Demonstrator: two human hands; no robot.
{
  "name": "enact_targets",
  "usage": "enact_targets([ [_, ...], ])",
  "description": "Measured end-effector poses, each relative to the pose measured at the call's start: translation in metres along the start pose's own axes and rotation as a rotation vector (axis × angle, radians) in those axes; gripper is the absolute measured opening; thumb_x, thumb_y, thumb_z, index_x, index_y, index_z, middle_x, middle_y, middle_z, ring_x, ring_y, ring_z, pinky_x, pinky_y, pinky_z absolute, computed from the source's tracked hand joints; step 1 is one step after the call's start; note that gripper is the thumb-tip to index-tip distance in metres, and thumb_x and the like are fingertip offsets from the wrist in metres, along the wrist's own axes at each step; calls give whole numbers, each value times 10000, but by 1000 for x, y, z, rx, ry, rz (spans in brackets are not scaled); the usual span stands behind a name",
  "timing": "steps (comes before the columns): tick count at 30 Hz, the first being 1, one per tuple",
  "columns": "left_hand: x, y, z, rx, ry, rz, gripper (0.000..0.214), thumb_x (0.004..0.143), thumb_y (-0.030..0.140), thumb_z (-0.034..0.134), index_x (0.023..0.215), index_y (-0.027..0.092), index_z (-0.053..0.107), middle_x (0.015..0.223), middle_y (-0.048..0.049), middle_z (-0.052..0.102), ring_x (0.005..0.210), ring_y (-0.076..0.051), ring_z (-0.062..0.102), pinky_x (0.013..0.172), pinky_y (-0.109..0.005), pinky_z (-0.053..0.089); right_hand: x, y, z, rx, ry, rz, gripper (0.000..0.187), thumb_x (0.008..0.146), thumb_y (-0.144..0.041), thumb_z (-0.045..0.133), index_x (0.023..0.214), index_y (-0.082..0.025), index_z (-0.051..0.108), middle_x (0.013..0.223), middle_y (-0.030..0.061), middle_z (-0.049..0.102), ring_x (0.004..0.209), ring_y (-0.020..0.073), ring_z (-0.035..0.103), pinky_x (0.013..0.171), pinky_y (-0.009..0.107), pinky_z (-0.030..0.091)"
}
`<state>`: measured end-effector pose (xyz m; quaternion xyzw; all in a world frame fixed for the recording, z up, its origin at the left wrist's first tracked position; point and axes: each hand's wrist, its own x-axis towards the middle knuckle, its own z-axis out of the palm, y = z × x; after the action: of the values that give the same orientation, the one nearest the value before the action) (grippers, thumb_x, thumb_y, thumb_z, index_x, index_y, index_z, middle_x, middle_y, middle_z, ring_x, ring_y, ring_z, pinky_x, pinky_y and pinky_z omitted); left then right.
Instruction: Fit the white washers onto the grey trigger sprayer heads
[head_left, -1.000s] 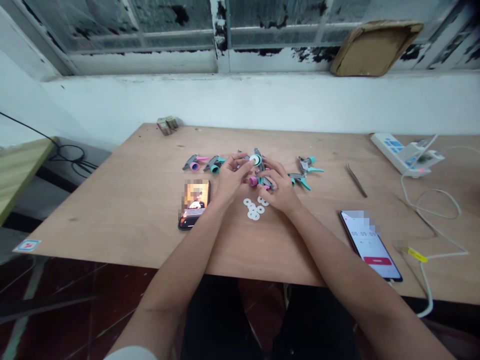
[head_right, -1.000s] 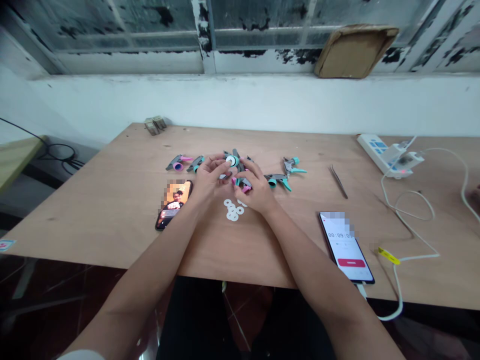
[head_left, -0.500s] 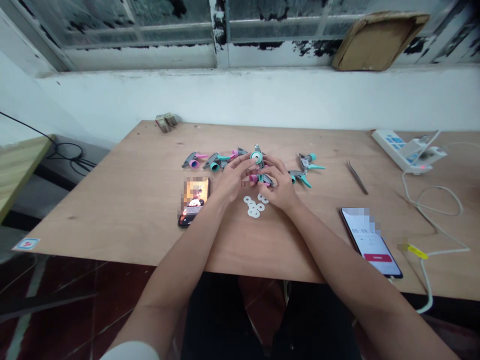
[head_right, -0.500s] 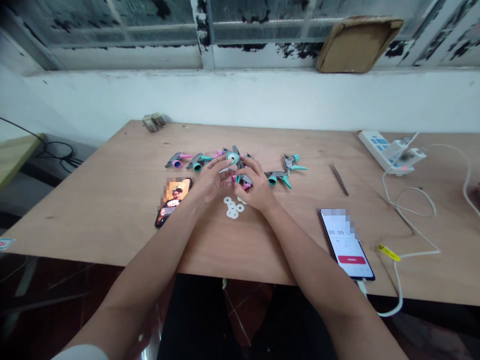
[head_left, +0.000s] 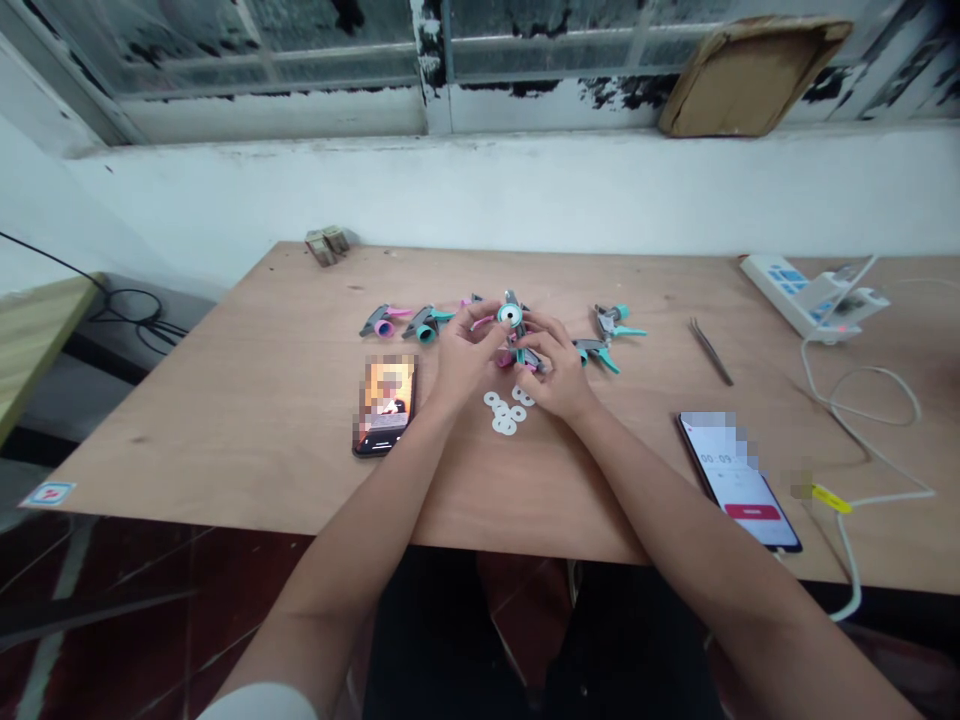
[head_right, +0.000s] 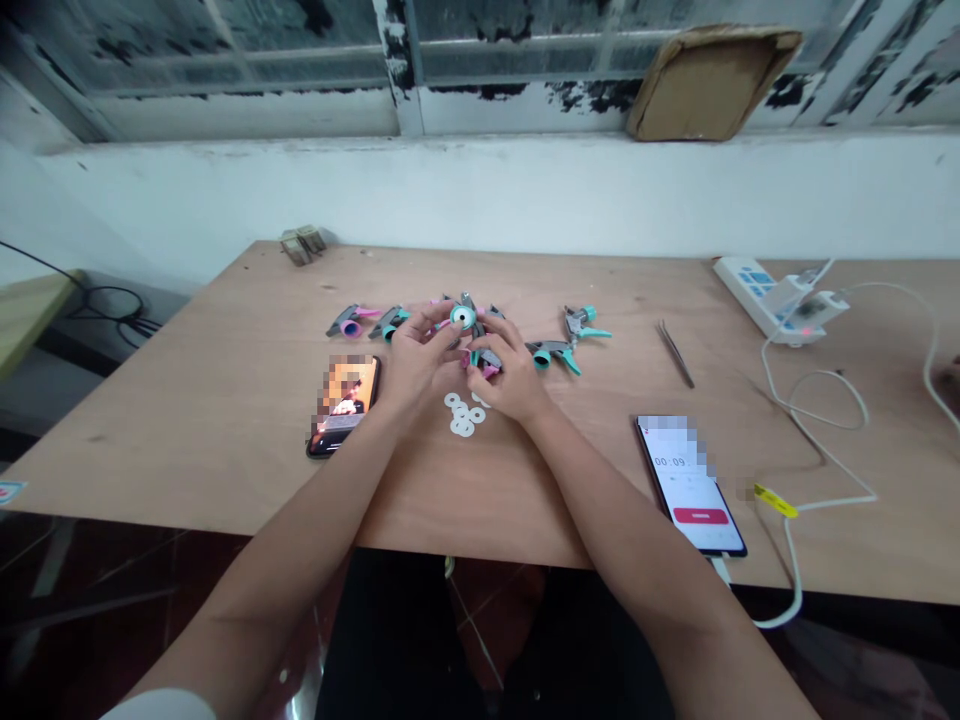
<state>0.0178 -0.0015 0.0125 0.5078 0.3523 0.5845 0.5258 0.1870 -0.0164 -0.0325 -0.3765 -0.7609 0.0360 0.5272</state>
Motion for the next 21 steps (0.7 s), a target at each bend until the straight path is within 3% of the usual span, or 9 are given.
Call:
enact_targets([
  [3, -3, 2, 1, 103, 29, 101, 320, 830, 332, 887, 1080, 210, 729, 1225, -86, 759, 1028, -215, 767, 761, -298, 644, 1, -1, -1, -32, -23, 38, 204, 884, -256, 610, 1078, -279, 669, 1516, 163, 645, 1452, 325, 621, 1216, 590, 536],
  [8, 1, -1, -5, 300, 40, 223, 132, 892, 313, 817, 984, 223, 788, 1212, -84, 778, 1071, -214, 762, 914, -347, 635, 1, 1, -2, -56, -50, 60, 220, 872, -241, 627, 1080, -278, 688, 1524, 152, 645, 1475, 341, 600, 1231, 603, 518],
  [12, 4, -2, -13, 479, 50, 340, 104, 908, 312, 813, 964, 235, 856, 1140, -88, 801, 1076, -221, 755, 964, -370, 618, 0, 5, -3, -86, -67, 58, 226, 874, -241, 632, 1088, -272, 698, 1514, 156, 646, 1467, 346, 603, 1227, 601, 524],
  [21, 5, -3, -17, 611, 52, 288, 82, 921, 299, 790, 956, 245, 841, 1138, -63, 805, 1029, -207, 743, 941, -360, 608, 0, 6, -7, -142, -141, 27, 248, 818, -225, 658, 1050, -281, 725, 1533, 134, 647, 1431, 345, 633, 1204, 584, 549],
])
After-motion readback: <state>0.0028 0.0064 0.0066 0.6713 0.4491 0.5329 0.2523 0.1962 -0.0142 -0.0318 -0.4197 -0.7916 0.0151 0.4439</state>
